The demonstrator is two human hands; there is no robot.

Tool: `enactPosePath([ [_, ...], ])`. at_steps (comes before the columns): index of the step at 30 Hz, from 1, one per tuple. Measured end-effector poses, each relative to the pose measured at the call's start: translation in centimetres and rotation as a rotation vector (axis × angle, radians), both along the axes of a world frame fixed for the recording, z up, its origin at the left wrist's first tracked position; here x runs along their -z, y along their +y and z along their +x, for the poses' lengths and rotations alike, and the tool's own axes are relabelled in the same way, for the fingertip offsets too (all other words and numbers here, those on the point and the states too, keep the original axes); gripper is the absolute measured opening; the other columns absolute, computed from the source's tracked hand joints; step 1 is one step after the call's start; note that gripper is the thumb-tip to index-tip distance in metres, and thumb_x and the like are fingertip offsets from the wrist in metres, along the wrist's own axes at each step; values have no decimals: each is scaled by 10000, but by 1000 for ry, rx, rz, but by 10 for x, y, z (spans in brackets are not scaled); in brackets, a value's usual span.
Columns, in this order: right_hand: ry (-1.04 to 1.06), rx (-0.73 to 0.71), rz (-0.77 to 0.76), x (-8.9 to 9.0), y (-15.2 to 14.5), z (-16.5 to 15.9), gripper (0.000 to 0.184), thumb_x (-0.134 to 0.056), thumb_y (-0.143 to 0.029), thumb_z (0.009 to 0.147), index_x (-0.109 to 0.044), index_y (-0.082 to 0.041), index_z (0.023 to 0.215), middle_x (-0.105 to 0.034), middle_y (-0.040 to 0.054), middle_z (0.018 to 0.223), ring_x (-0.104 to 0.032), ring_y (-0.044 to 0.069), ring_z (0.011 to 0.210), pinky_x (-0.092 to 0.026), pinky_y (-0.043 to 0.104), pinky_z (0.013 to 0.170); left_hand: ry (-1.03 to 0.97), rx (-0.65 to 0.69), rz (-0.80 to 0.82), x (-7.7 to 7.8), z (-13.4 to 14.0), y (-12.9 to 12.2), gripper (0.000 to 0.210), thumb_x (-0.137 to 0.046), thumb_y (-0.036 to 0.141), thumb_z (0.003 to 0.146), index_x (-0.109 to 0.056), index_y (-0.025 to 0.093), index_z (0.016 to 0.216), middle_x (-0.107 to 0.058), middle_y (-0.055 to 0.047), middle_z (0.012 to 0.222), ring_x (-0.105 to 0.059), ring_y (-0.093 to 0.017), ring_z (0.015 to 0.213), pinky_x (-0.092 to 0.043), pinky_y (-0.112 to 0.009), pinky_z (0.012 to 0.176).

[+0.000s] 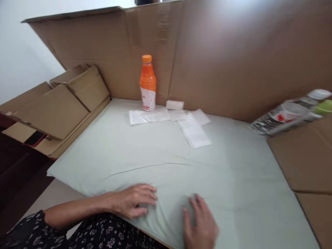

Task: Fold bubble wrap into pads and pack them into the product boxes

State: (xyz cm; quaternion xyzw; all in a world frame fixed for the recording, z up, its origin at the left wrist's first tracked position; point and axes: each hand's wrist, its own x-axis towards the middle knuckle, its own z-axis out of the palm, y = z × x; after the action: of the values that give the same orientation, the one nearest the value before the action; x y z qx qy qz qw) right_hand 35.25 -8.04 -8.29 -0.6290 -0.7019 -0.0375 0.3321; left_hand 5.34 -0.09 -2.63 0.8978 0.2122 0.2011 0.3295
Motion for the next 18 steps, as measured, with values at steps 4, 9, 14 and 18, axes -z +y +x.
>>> enactPosePath([
  [4,-106,-416,51,-20,29,-120,266,-533,-252,977,-662,-222,1207,-671,113,1371,-617,299,1260,-499,453,946,100,-654,332,-48,-105,59,283,-580,216,911,-717,193,1157,-708,-131,1320,-583,-300,1352,-486,-549,1127],
  [9,-34,-535,38,-26,38,-159,259,-531,-207,975,-680,-233,1186,-678,78,1371,-612,261,1273,-498,415,944,317,-1456,735,-147,-244,104,512,-639,206,860,-594,98,1359,-497,-204,1549,-324,-405,1528,-189,-679,1250],
  [14,-28,-551,15,-27,47,-150,240,-559,-255,969,-701,-256,1163,-709,74,1325,-668,291,1194,-547,437,865,491,-1661,547,-188,-300,109,558,-459,128,933,-421,-7,1473,-648,-149,1283,-532,-362,1367,-305,-662,1161],
  [18,-20,-555,2,-28,47,-150,247,-572,-237,954,-699,-261,1164,-719,77,1309,-692,309,1158,-576,471,843,487,-1618,540,-179,-293,95,528,-477,99,899,-519,44,1422,-701,-105,1083,-672,-289,1133,-443,-562,1089],
])
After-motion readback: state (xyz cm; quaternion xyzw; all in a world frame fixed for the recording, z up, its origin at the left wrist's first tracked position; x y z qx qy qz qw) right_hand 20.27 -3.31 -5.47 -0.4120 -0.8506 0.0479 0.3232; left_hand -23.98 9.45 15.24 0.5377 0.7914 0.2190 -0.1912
